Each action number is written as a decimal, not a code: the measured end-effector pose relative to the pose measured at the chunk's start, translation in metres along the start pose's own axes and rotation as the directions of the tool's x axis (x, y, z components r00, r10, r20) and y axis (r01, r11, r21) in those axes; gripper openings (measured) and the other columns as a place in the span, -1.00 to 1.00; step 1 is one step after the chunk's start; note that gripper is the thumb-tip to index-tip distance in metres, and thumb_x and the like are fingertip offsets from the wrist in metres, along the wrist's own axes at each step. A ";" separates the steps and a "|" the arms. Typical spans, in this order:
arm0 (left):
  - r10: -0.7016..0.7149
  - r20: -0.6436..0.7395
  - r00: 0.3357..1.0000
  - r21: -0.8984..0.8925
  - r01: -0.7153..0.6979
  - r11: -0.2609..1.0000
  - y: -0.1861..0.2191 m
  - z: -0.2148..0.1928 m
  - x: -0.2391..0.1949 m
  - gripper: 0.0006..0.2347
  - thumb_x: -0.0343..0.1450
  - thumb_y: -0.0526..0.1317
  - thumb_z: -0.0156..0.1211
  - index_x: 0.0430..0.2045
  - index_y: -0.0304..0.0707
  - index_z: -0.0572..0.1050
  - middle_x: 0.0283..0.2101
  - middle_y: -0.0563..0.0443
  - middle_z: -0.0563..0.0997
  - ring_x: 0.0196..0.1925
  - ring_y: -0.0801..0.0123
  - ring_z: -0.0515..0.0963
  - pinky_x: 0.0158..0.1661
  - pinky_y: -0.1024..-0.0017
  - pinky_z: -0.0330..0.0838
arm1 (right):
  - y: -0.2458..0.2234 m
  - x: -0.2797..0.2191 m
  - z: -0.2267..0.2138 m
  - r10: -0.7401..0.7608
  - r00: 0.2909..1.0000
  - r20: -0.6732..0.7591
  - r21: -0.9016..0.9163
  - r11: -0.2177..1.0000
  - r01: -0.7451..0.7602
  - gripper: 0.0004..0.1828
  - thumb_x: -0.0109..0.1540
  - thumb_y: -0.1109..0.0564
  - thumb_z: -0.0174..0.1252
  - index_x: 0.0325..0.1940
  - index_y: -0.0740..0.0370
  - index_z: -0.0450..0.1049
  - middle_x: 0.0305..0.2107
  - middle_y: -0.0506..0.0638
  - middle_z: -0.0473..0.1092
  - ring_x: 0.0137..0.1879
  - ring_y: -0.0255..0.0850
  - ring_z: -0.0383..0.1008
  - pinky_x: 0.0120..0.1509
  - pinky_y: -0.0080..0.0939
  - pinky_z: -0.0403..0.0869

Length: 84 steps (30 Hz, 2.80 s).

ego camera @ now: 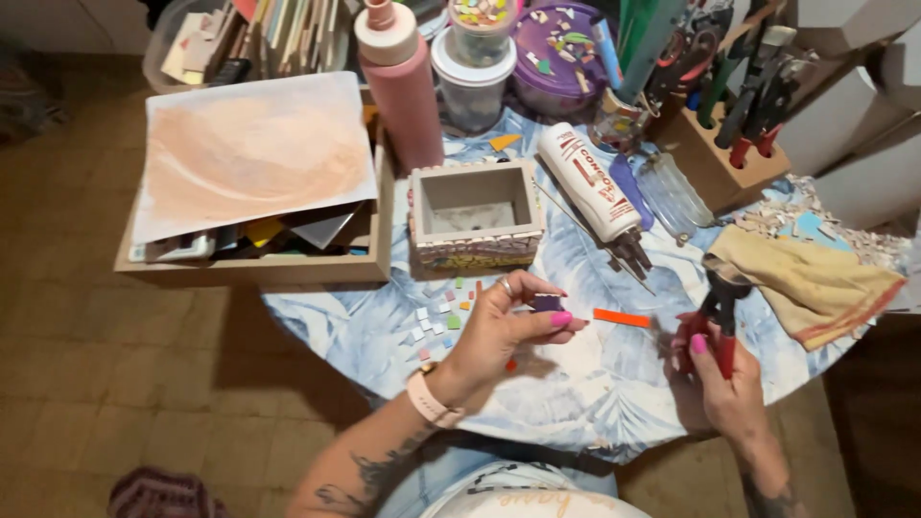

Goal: Cutting small mosaic tiles into smaller pieces using a nipper tool

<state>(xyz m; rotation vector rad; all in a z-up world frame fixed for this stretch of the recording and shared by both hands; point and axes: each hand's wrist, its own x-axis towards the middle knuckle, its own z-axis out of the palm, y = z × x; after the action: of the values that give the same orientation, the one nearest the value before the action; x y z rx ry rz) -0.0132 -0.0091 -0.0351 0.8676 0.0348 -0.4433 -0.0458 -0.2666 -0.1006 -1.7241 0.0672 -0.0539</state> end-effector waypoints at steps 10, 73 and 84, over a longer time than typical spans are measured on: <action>0.193 -0.090 0.977 0.031 -0.191 0.981 -0.035 -0.007 0.008 -0.89 0.21 -0.33 0.17 -0.52 -0.30 0.38 -0.52 -0.05 0.49 -0.49 0.41 0.51 -0.52 0.59 0.46 | -0.040 0.015 -0.009 -0.216 0.913 0.345 -0.497 0.783 0.373 -0.63 0.03 0.02 -0.10 -0.13 0.17 0.37 -0.39 -0.07 0.37 -0.33 -0.26 0.37 -0.25 -0.35 0.27; 0.430 -0.272 0.861 0.348 -0.329 0.878 -0.037 0.006 0.003 -0.87 0.23 -0.31 0.10 -0.43 -0.37 0.46 -0.27 -0.15 0.54 -0.49 0.34 0.58 -0.50 0.68 0.48 | -0.087 0.060 0.000 0.131 0.756 0.641 -0.711 0.471 0.522 -0.54 0.05 -0.06 -0.12 0.01 0.07 0.20 -0.27 0.01 0.29 -0.22 -0.07 0.34 -0.15 -0.16 0.27; 0.267 -0.244 0.932 0.218 -0.215 0.952 -0.043 0.010 0.007 -0.78 0.30 -0.11 -0.09 -0.33 -0.24 0.34 -0.22 -0.19 0.44 -0.26 0.21 0.48 -0.25 0.48 0.43 | -0.081 0.062 0.004 0.185 0.753 0.631 -0.706 0.539 0.459 -0.65 0.10 -0.16 -0.22 -0.25 0.09 0.26 -0.44 -0.03 0.35 -0.36 -0.13 0.33 -0.23 -0.20 0.26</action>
<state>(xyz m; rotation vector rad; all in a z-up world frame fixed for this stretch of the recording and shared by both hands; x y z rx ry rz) -0.0257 -0.0434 -0.0615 1.1003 0.1383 -0.0934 0.0179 -0.2547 -0.0218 -2.6388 -0.7105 0.5616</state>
